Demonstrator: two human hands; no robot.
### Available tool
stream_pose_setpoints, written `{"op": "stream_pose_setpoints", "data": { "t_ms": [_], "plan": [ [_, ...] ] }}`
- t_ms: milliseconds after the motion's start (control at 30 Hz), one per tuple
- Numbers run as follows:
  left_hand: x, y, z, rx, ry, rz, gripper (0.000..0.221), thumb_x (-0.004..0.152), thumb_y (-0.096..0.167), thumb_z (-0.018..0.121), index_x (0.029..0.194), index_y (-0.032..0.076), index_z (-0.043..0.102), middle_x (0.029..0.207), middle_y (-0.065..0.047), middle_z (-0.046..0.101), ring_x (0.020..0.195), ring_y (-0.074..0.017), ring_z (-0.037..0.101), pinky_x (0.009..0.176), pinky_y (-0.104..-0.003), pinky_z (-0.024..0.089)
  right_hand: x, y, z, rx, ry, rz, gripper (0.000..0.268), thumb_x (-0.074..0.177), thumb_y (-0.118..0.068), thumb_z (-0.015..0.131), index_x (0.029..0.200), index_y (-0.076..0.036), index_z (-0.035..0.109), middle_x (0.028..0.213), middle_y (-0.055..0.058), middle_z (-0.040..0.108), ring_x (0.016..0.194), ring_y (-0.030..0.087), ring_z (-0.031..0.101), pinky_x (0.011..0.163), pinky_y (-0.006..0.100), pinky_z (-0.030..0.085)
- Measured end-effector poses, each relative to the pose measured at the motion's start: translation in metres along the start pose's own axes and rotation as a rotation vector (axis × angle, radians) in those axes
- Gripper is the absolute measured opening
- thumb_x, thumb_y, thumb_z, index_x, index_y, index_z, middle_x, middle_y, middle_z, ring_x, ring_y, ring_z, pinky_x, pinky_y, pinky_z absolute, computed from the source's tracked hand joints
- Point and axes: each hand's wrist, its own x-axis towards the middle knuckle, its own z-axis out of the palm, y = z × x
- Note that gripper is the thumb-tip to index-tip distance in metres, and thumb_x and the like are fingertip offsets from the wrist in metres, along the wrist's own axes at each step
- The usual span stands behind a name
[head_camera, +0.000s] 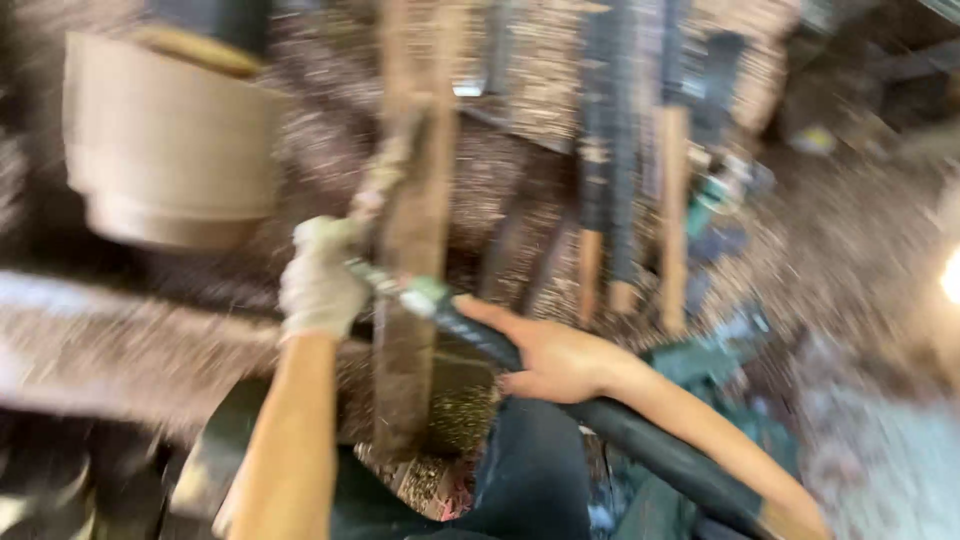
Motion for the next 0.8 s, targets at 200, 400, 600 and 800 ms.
{"op": "stream_pose_setpoints", "data": {
  "t_ms": [200, 400, 600, 800],
  "plan": [
    [0.011, -0.009, 0.010, -0.020, -0.054, 0.081, 0.042, 0.086, -0.003, 0.058, 0.125, 0.012, 0.053, 0.117, -0.021, 0.059, 0.092, -0.0467, 0.067, 0.083, -0.053, 0.054, 0.010, -0.033, -0.023, 0.120, -0.123, 0.413, 0.111, 0.074, -0.008, 0.063, 0.168, -0.027, 0.008, 0.101, 0.013, 0.069, 0.069, 0.023, 0.065, 0.069, 0.037, 0.055],
    [0.012, 0.004, -0.003, -0.009, -0.143, 0.054, 0.045, 0.081, -0.005, 0.060, 0.121, 0.013, 0.053, 0.124, -0.018, 0.054, 0.089, -0.0426, 0.068, 0.083, -0.050, 0.056, 0.003, -0.025, 0.008, 0.317, -0.033, 0.398, 0.106, 0.073, -0.002, 0.060, 0.164, -0.024, 0.012, 0.093, 0.008, 0.064, 0.060, 0.014, 0.057, 0.058, 0.031, 0.053],
    [0.012, 0.005, -0.005, -0.056, -0.210, -0.102, 0.038, 0.102, 0.009, 0.050, 0.138, 0.019, 0.047, 0.108, -0.019, 0.067, 0.095, -0.0392, 0.069, 0.085, -0.046, 0.057, 0.002, -0.023, 0.046, 0.406, 0.134, 0.467, 0.111, 0.073, -0.001, 0.067, 0.168, -0.029, 0.017, 0.093, 0.005, 0.062, 0.057, 0.012, 0.056, 0.054, 0.030, 0.052],
    [0.022, -0.004, 0.012, -0.009, -0.230, -0.092, 0.034, 0.105, 0.024, 0.045, 0.138, 0.022, 0.054, 0.111, -0.017, 0.069, 0.096, -0.0330, 0.071, 0.087, -0.041, 0.058, 0.000, -0.013, 0.084, 0.527, 0.240, 0.395, 0.107, 0.072, 0.003, 0.069, 0.161, -0.028, 0.018, 0.101, -0.001, 0.062, 0.057, 0.011, 0.056, 0.052, 0.028, 0.052]
  ]
}}
